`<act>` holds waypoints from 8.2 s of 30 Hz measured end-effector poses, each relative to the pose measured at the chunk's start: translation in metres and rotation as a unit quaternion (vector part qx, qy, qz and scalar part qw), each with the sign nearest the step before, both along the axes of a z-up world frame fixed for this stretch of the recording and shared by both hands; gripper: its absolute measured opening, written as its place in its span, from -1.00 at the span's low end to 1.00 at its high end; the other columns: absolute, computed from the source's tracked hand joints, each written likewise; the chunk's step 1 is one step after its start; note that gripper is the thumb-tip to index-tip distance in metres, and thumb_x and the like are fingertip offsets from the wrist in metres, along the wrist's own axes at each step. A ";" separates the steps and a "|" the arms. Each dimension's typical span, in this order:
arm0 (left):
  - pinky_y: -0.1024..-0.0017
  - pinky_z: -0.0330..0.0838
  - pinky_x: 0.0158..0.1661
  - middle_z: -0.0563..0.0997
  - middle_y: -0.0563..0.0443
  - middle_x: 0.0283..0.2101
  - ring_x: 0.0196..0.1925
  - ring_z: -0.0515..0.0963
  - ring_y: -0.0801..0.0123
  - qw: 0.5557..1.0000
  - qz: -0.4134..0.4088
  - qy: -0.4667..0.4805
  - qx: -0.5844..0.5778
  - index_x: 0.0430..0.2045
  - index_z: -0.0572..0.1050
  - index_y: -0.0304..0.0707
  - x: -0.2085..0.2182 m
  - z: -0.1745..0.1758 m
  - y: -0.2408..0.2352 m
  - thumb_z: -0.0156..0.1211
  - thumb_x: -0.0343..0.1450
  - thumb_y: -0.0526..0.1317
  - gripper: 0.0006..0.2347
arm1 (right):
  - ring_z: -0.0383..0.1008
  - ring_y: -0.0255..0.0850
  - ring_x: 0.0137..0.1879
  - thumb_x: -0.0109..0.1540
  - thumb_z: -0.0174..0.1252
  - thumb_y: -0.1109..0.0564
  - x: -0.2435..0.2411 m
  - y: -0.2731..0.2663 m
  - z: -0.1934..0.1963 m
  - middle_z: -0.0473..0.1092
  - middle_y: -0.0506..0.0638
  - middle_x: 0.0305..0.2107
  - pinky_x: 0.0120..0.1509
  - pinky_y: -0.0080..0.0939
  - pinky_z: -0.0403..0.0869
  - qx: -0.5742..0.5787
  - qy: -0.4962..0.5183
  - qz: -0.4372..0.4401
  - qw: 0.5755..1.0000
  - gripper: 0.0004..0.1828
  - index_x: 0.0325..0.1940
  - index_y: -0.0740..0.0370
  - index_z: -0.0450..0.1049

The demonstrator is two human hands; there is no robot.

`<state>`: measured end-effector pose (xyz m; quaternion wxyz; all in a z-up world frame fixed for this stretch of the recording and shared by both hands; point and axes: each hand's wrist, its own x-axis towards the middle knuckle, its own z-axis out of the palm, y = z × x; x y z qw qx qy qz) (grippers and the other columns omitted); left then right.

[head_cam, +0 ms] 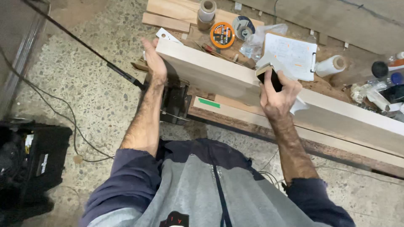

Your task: Sand the edges and surfaces of a long wooden plank using a sanding block.

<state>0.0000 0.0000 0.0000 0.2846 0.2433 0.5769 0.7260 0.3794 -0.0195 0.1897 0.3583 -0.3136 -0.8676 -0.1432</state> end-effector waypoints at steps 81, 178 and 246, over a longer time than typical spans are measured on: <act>0.19 0.37 0.21 0.42 -0.34 0.06 0.21 0.45 -0.22 0.889 -0.358 0.279 0.065 0.13 0.28 -0.42 -0.035 0.070 -0.045 0.07 0.27 -0.56 -0.52 | 0.26 0.01 0.25 0.57 0.09 0.03 -0.207 -0.041 -0.095 0.14 0.15 0.11 0.26 -0.02 0.40 -0.038 0.342 -0.370 0.863 -0.44 0.59 0.33 0.18; 0.35 0.58 -0.07 0.66 -0.11 -0.13 -0.02 0.67 0.29 0.872 -0.385 0.301 -0.032 -0.13 0.44 -0.36 -0.049 0.073 -0.026 0.57 0.11 -0.38 -0.52 | 0.23 0.03 0.25 0.57 0.03 -0.11 -0.163 -0.024 -0.079 0.14 0.17 0.15 0.29 -0.02 0.37 0.000 0.346 -0.387 0.854 -0.37 0.61 0.28 0.13; 0.26 0.55 0.04 0.64 -0.24 -0.04 0.04 0.64 0.05 0.822 -0.320 0.452 0.133 -0.03 0.51 -0.32 -0.060 0.057 -0.025 0.49 0.25 -0.46 -0.59 | 0.32 0.00 0.25 0.22 0.31 0.26 -0.301 -0.056 -0.102 0.33 0.15 0.15 0.09 0.10 0.25 -0.010 0.157 -0.163 0.974 -0.61 0.13 0.09 0.64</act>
